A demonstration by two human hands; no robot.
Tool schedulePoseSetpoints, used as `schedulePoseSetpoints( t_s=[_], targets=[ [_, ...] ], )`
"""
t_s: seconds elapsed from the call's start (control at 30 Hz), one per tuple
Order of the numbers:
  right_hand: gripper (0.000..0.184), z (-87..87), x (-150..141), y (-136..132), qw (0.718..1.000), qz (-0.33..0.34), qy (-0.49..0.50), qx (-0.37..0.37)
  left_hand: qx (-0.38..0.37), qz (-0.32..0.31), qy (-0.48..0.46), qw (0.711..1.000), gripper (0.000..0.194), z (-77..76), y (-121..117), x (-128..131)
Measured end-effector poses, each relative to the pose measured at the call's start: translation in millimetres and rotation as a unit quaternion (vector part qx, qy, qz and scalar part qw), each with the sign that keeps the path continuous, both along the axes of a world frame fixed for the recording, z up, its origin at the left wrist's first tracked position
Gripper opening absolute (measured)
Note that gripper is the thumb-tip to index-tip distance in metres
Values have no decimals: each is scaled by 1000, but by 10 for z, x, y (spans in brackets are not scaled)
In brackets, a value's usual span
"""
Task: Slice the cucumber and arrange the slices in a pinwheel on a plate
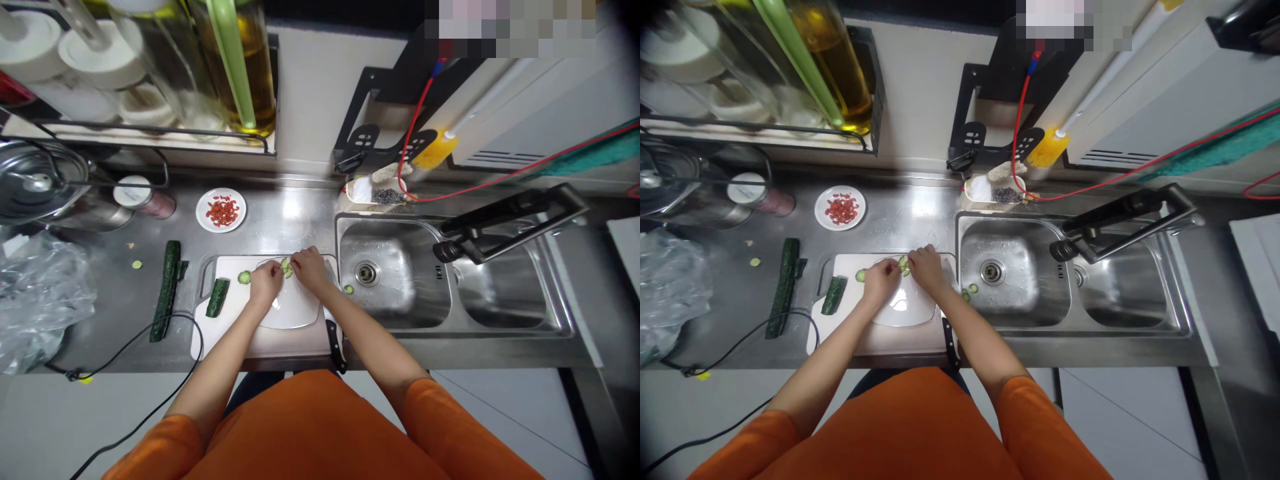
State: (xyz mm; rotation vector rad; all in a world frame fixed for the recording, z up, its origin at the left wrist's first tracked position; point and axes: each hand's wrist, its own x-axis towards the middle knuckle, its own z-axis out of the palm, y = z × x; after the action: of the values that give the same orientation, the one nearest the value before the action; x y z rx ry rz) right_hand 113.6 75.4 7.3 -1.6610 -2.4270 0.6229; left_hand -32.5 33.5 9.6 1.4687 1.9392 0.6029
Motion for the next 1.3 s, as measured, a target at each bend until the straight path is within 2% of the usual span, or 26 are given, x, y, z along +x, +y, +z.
schedulePoseSetpoints(
  t_s=[0.23, 0.57, 0.67, 0.77, 0.9, 1.03, 1.17, 1.3],
  targets=[
    [18, -37, -5, -16, 1000, -2, 8, 19, 28, -5, 23, 999, 18, -28, -6, 7],
    [15, -3, 25, -67, 998, -23, 38, 38, 43, 4, 23, 999, 20, -58, -9, 15],
    [15, 24, 70, -102, 997, -34, 54, 49, 45, 9, 31, 998, 20, 14, -19, -30],
    [17, 60, 155, -157, 994, -57, 76, 60, 41, 9, 65, 997, 24, 154, -64, -205],
    [19, 110, 262, -313, 988, -93, 105, 59, 32, -11, 183, 983, 28, 314, -200, -540],
    [20, 144, 246, -570, 989, -83, 114, 43, 7, 13, 282, 959, 27, 338, -336, -723],
    [19, 151, 151, -803, 992, -50, 113, 37, -35, 16, 277, 960, 24, 277, -374, -734],
    [18, 156, 103, -922, 992, -35, 117, 37, -54, 14, 257, 965, 25, 240, -353, -721]
  ],
)
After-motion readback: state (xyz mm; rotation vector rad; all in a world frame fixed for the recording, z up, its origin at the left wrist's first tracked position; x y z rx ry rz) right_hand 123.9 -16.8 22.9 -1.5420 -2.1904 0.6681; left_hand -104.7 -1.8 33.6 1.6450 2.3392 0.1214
